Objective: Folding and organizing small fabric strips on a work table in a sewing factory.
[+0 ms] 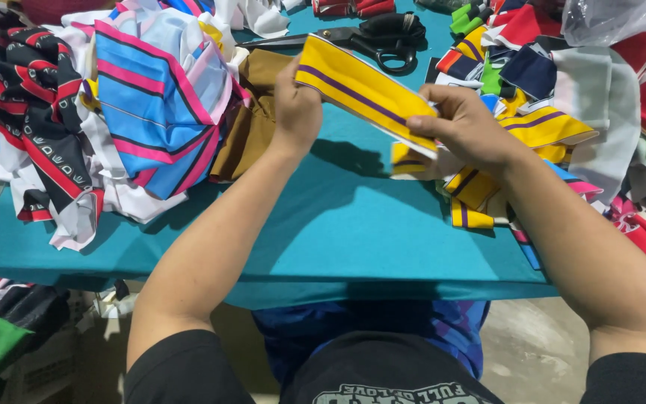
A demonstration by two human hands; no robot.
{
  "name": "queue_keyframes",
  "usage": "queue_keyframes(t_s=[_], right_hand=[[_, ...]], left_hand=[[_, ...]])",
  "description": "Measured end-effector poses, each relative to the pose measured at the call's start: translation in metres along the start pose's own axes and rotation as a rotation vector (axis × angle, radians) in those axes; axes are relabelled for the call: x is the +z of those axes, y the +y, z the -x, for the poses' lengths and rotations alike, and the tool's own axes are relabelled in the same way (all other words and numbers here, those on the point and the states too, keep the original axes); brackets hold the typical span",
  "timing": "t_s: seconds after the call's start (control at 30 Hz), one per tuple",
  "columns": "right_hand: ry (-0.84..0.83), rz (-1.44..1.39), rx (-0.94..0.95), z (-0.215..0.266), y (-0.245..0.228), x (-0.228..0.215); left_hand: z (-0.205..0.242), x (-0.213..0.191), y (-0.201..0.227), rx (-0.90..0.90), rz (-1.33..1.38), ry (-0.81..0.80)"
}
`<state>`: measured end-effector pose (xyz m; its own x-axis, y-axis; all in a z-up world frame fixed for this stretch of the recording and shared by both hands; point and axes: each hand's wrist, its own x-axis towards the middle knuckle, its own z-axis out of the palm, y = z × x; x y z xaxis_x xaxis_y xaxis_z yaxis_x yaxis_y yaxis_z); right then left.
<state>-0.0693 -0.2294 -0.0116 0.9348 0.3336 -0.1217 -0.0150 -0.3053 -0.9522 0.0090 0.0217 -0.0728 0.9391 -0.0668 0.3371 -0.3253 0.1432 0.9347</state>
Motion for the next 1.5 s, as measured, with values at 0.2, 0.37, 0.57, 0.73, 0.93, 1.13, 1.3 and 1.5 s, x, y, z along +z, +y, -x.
queue_keyframes(t_s=[0.2, 0.37, 0.57, 0.73, 0.93, 1.13, 1.3, 1.5], right_hand=[[0.078, -0.209, 0.144, 0.005, -0.02, -0.003], [0.04, 0.001, 0.198, 0.002, -0.023, 0.004], [-0.185, 0.052, -0.148, -0.01, 0.016, 0.004], [-0.092, 0.015, -0.117, -0.005, 0.006, 0.011], [-0.07, 0.064, -0.031, -0.002, -0.011, 0.006], [-0.101, 0.432, -0.002, -0.016, 0.015, -0.002], [-0.085, 0.467, -0.157, -0.019, 0.028, 0.003], [0.234, 0.822, -0.406, 0.003, -0.009, 0.007]], left_hand=[[-0.012, -0.017, 0.011, 0.075, -0.066, -0.099], [-0.006, -0.019, 0.037, 0.188, -0.312, -0.661], [0.023, 0.02, 0.038, 0.241, -0.397, -0.717], [0.021, 0.018, 0.037, 0.188, -0.292, -0.666], [-0.001, -0.005, 0.036, 0.064, -0.264, -0.632], [-0.007, -0.019, 0.031, 0.24, -0.786, -0.678], [0.011, 0.011, 0.036, 0.397, -0.804, -0.74], [0.013, 0.021, 0.008, 0.247, -0.768, -0.849]])
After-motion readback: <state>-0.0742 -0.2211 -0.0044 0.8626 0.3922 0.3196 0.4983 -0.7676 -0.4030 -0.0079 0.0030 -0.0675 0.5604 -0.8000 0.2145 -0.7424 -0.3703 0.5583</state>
